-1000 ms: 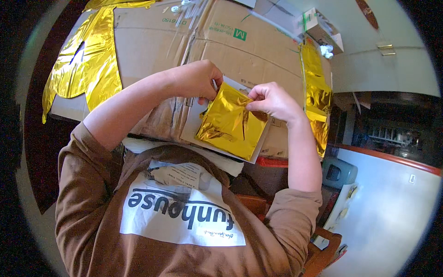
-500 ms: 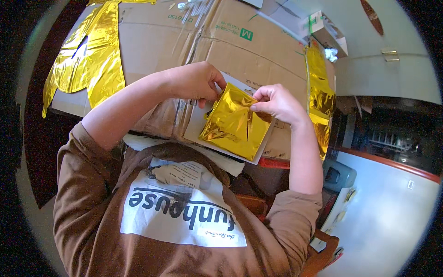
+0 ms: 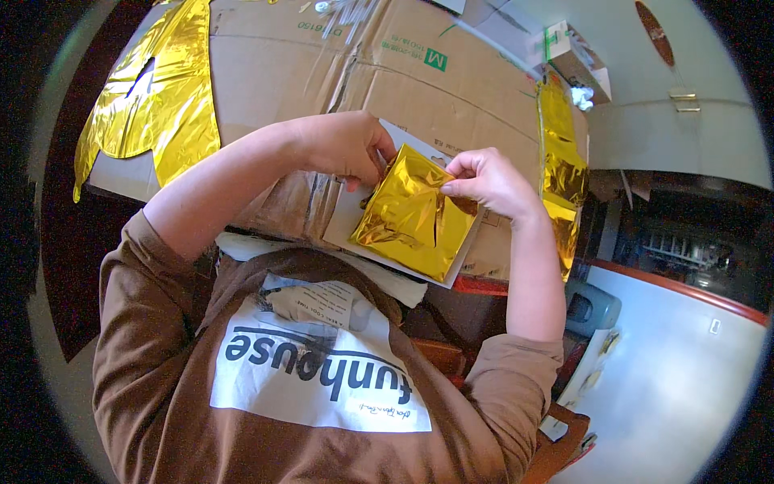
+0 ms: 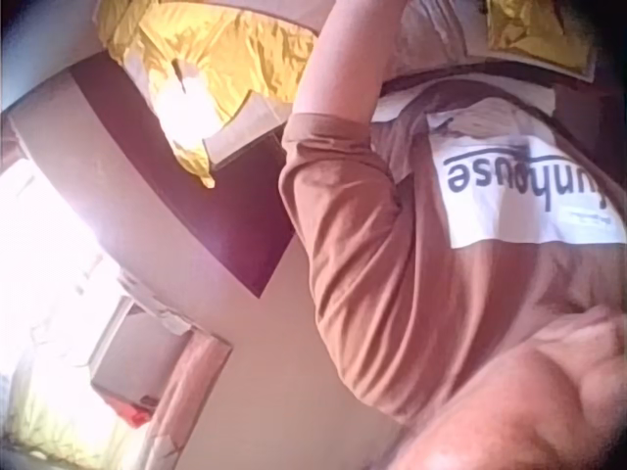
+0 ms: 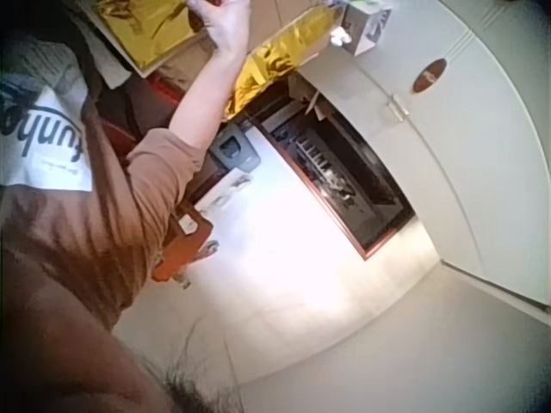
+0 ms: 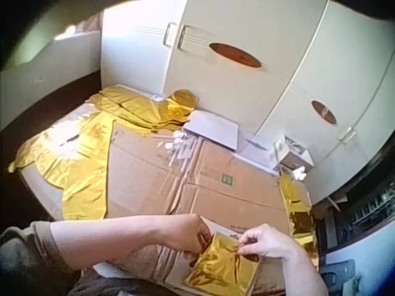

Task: Folding and flattening gold foil balloons onto cardboard inserts for packaging.

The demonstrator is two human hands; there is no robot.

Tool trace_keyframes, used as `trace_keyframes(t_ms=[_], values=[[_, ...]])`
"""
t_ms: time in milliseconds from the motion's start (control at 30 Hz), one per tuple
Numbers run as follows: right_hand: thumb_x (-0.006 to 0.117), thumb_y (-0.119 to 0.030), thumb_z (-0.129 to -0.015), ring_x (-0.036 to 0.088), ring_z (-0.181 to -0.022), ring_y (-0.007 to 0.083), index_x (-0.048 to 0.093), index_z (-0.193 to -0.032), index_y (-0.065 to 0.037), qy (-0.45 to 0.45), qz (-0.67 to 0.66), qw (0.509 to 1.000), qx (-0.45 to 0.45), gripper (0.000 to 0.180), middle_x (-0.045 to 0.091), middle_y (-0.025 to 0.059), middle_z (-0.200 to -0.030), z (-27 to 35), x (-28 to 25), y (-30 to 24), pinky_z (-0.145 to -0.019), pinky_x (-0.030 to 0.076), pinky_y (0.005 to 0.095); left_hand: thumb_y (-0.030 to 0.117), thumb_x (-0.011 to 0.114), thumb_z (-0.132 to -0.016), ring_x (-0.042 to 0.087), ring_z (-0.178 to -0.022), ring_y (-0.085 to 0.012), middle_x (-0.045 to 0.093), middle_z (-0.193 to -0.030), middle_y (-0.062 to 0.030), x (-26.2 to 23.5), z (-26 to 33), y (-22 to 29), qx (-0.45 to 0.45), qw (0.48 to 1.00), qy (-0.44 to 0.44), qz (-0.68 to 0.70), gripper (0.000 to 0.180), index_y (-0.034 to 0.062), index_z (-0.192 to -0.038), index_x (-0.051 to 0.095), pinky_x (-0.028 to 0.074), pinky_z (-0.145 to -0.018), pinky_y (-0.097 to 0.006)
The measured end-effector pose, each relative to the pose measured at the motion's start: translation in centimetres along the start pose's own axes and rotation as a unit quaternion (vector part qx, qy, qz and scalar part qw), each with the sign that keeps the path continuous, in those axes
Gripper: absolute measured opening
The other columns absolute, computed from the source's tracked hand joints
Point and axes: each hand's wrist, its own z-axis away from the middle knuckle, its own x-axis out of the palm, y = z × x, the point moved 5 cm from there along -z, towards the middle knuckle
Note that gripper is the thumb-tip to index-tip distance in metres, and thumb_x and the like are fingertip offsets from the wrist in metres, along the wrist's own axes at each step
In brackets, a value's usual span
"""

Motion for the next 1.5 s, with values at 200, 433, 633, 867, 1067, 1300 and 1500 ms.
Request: trace_keyframes(t_ms=[200,433,633,867,1067,1300,1500], values=[[0.075,-0.002,-0.085,0.063,-0.074,0.0081,0.071,-0.095,0.002,-0.002,-0.004,1.0,0.009,0.012,0.071,0.0022,-0.084,0.0,0.2,-0.2,-0.07,0.052,0.0247,0.005,0.071,-0.078,0.063,-0.061,-0.0115,0.074,-0.082,-0.0076,0.0,0.2,0.2,-0.011,1.0,0.012,-0.008,0.031,-0.004,-0.108,0.074,0.053,-0.059,-0.026],[0.075,-0.002,-0.085,0.063,-0.073,0.008,0.071,-0.096,0.003,-0.002,0.008,1.0,-0.006,0.013,0.071,0.0028,-0.084,0.0,0.1,0.1,-0.07,0.052,0.025,0.004,0.07,-0.079,0.065,-0.059,-0.0132,0.073,-0.08,-0.009,0.5,0.0,0.2,-0.005,0.998,0.048,-0.029,0.022,-0.0058,-0.099,0.073,0.053,-0.057,-0.028],[0.076,-0.002,-0.084,0.064,-0.075,0.0076,0.072,-0.095,0.002,0.001,-0.012,1.0,0.001,0.013,0.071,0.002,-0.084,0.2,0.2,-0.1,-0.071,0.052,0.0244,0.005,0.07,-0.082,0.065,-0.058,-0.0127,0.073,-0.081,-0.0092,1.1,0.3,-0.5,-0.014,0.998,0.066,0.004,0.023,-0.0064,-0.102,0.071,0.053,-0.056,-0.028],[0.076,-0.003,-0.084,0.063,-0.077,0.0067,0.072,-0.095,0.002,0.0,-0.01,1.0,-0.002,0.013,0.07,0.0004,-0.084,0.2,0.3,-0.1,-0.072,0.052,0.0246,0.002,0.069,-0.083,0.062,-0.058,-0.0111,0.072,-0.081,-0.0075,1.8,1.7,-0.9,-0.011,0.994,0.023,0.103,0.021,-0.0061,-0.103,0.071,0.051,-0.057,-0.025],[0.076,-0.002,-0.085,0.064,-0.077,0.0067,0.072,-0.097,0.002,-0.005,-0.046,0.999,-0.005,0.014,0.071,0.0008,-0.085,0.2,0.2,0.2,-0.072,0.053,0.0236,0.0,0.066,-0.082,0.061,-0.057,-0.0108,0.069,-0.076,-0.0058,1.9,1.7,-0.9,-0.014,0.997,0.033,0.067,0.018,-0.0055,-0.099,0.071,0.05,-0.055,-0.026],[0.076,-0.003,-0.084,0.063,-0.076,0.0065,0.072,-0.097,0.002,-0.004,-0.036,0.999,-0.009,0.014,0.071,0.0005,-0.085,0.3,0.1,0.3,-0.072,0.052,0.0237,0.003,0.065,-0.084,0.064,-0.055,-0.0124,0.069,-0.073,-0.0082,2.2,2.1,-0.3,-0.02,0.998,0.061,0.002,0.014,-0.005,-0.094,0.072,0.052,-0.054,-0.028],[0.077,-0.003,-0.084,0.063,-0.077,0.0065,0.072,-0.096,0.002,-0.001,-0.024,1.0,-0.016,0.014,0.07,0.0004,-0.084,0.2,0.1,0.3,-0.071,0.052,0.0238,0.005,0.065,-0.087,0.068,-0.056,-0.0144,0.07,-0.075,-0.0103,2.5,3.1,0.1,-0.036,0.997,0.063,0.001,0.018,-0.0059,-0.1,0.07,0.053,-0.055,-0.03]])
